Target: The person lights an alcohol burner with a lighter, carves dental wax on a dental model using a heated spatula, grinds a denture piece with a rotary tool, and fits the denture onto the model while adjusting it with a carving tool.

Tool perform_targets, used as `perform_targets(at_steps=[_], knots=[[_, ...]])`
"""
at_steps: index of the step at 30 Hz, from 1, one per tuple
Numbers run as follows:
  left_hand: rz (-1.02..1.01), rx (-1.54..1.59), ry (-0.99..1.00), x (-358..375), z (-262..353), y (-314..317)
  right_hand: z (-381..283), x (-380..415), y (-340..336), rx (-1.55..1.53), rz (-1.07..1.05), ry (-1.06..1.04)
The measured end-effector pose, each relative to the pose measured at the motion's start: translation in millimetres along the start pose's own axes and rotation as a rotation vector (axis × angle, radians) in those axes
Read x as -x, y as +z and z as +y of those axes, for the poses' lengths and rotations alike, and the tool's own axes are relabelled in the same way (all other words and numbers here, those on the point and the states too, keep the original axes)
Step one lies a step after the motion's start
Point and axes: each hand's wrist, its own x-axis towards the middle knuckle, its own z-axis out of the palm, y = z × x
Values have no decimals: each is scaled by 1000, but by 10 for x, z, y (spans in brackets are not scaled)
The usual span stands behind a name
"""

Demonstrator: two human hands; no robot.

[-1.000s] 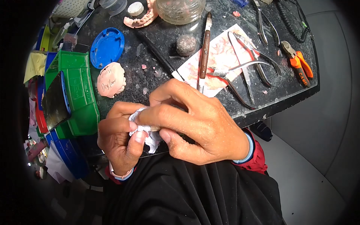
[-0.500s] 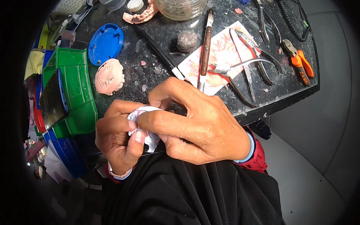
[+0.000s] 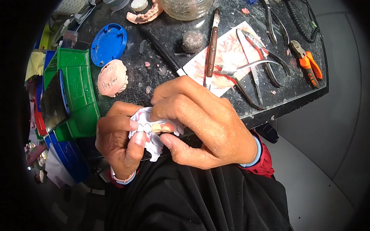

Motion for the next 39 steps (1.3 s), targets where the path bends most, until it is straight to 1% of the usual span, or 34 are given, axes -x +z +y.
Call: perform_targets(at_steps=[3,9,12,16,21,24,27,29,39], knots=[[60,63,51,0,-57,34,7,11,17,67,48,-36],[73,74,54,-19,-61,44,-24,21,83,77,139,21],[70,85,28,-17,-48,37,-15,12,84,53,149,21],[58,69,35,-11,-52,27,10,8,38,60,97,-6],[66,69,57,-22,-60,43,-10,42,45,-3,96,81],[68,89,3,-4,-55,38,-56,24,55,-32,101,154],[119,122,-5,-10,-59,60,-105,33,122,-81,181,268],[104,124,-18,-7,-52,43,-102,53,151,-100,226,319],[81,122,-26,-4,-56,27,-91,74,179,-129,243,385]])
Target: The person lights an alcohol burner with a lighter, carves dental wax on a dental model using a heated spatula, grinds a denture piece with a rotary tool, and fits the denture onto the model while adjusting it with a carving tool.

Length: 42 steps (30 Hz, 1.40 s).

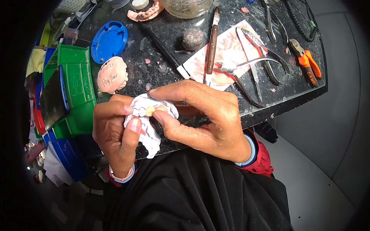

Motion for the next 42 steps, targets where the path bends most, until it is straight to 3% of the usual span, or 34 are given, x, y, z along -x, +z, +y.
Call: perform_targets(at_steps=[12,15,22,25,31,37,40,42], knots=[[29,15,-51,7,27,-13,49,5,34,-57,12,-60],[111,163,-191,7,99,13,12,4,32,-28,-8,-93],[29,303,-433,17,128,-80,149,-76,-88,40,-188,-389],[-8,347,-485,3,154,-71,161,-67,-102,70,-202,-425],[-62,392,-533,-9,166,-89,101,26,-84,54,-234,-276],[-77,386,-534,-13,172,-80,149,44,-81,90,-222,-340],[-58,347,-473,-7,151,-74,148,-3,-111,123,-223,-378],[-60,275,-384,-11,132,-75,47,-2,-100,104,-190,-289]])
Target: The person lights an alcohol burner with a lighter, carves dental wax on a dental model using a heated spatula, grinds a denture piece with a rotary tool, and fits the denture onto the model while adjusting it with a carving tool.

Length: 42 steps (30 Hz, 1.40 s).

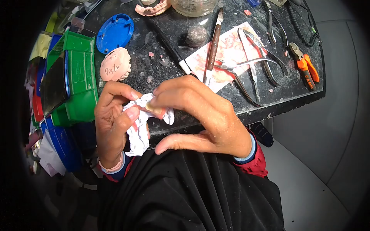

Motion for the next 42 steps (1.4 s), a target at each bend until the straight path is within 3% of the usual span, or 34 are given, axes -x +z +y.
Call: perform_targets(at_steps=[5,17,26,42], knots=[[48,-123,109,9,30,77,-41,-13,71,-27,109,141],[58,-276,285,-9,-25,114,-12,-28,72,117,118,85],[60,-286,310,-29,-47,115,-65,-37,59,78,106,179],[14,-337,419,-67,-90,86,-24,-40,-13,33,-6,70]])
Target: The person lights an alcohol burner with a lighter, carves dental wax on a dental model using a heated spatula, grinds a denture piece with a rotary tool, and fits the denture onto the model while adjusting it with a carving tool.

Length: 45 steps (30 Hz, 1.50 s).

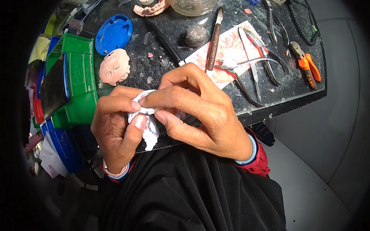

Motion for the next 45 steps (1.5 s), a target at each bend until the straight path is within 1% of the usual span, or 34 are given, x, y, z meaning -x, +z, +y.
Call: perform_targets(at_steps=[3,6,9,12,15,18,19,21,23,27,30,33,36,40,43,45], knots=[[-72,-61,52,-13,11,-37,-3,6,-10,-18,-13,-2],[-21,53,-59,24,59,1,14,8,-20,-3,-30,-27],[-53,88,-81,39,50,-5,10,9,-24,-8,-42,-21],[-31,100,-64,41,44,3,11,9,-20,-10,-41,-33],[-58,-29,-7,17,46,-21,3,-3,-34,3,-46,-59],[-232,-183,55,1,97,-99,-3,-5,-41,3,-45,-109],[-226,-173,92,2,79,-98,16,-7,-38,-2,-46,-146],[-214,-150,164,3,24,-89,-9,-1,-41,-46,-39,-128],[-143,-147,186,-4,17,-75,-109,14,-51,-127,-23,-20],[-67,-96,160,44,23,-50,-10,10,-59,-107,-20,-179],[-111,-161,209,-1,44,-69,45,-11,-62,-62,-22,-294],[-22,-80,181,62,34,-10,36,-7,-56,-80,-16,-287],[-18,-62,262,66,-23,-6,18,15,-64,-126,-30,-251],[-78,-71,259,55,19,-48,34,35,-61,-186,-64,-235],[-141,-124,255,49,45,-108,-4,37,-69,-161,-99,-203],[-141,-140,224,49,93,-100,-30,32,-86,-149,-119,-184]])
